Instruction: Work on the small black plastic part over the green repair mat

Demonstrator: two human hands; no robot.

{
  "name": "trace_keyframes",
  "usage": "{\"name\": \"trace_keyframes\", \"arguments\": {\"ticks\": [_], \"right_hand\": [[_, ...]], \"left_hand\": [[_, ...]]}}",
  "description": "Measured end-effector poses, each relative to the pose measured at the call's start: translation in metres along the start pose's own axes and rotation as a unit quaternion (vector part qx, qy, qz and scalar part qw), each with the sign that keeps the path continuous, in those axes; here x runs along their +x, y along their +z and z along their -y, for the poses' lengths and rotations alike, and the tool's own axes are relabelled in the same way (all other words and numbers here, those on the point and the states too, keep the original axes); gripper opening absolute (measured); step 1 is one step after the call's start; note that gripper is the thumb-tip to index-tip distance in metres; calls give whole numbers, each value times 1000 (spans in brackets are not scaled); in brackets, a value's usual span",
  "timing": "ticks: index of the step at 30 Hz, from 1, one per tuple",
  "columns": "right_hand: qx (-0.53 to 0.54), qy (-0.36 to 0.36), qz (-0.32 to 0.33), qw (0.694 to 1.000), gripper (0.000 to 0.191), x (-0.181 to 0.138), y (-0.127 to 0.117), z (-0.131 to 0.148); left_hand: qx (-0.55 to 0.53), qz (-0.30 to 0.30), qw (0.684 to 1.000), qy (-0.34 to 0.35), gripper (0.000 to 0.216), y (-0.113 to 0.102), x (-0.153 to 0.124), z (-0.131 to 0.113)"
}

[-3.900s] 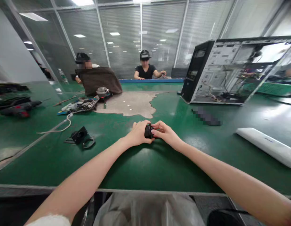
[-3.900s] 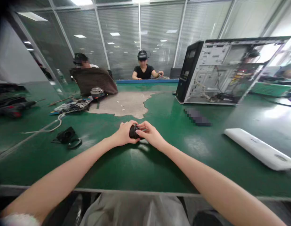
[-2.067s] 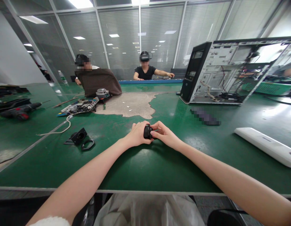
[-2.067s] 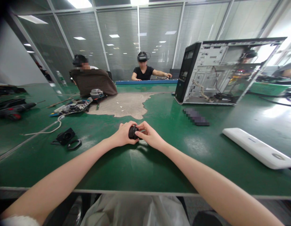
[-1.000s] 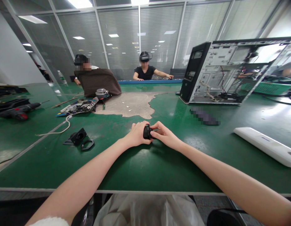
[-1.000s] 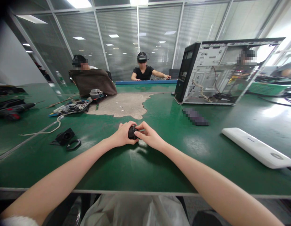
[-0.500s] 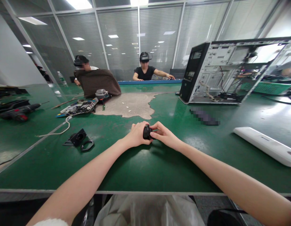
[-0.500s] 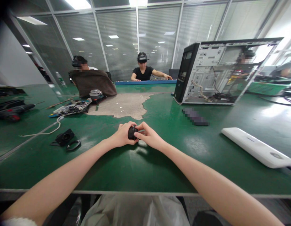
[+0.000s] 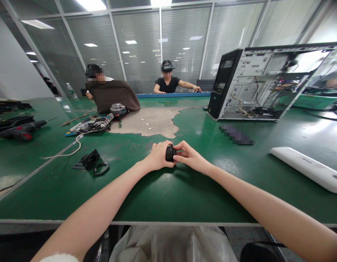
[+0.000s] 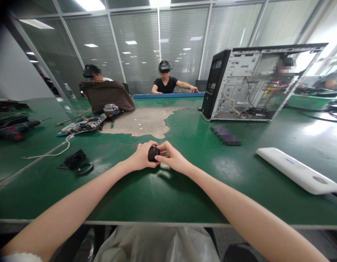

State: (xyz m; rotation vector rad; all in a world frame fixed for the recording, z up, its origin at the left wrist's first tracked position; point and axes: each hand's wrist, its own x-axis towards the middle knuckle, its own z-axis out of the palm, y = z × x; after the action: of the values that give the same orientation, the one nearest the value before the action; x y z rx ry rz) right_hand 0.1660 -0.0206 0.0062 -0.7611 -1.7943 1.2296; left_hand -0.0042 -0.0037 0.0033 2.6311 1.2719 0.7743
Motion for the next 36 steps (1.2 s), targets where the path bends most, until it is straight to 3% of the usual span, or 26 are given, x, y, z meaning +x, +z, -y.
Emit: {"name": "trace_keyframes", "arguments": {"ticks": [8,15,20,25,31,36], "right_hand": [[-30,16,-45,998,23,3,2,-3],[11,-1,10,1000,27,2,-2,-6],[-5,-4,-18,1000,18,2,1,-2],[-20,9,-29,999,24,3,1,-4],[-8,4,8,1000,29,3,-3,-6],[-16,-8,-18,1000,17,2,-1,-2]], "left_hand": [[0,1,1000,-2,58,1,0,0],[3,3,1000,1,57,1,0,1],[-4,-4,1000,3,58,2,0,2],[1,-5,1000,5,58,1,1,1],[6,-5,1000,4,57,1,1,1],[4,-6,1000,4,57,3,1,2]]}}
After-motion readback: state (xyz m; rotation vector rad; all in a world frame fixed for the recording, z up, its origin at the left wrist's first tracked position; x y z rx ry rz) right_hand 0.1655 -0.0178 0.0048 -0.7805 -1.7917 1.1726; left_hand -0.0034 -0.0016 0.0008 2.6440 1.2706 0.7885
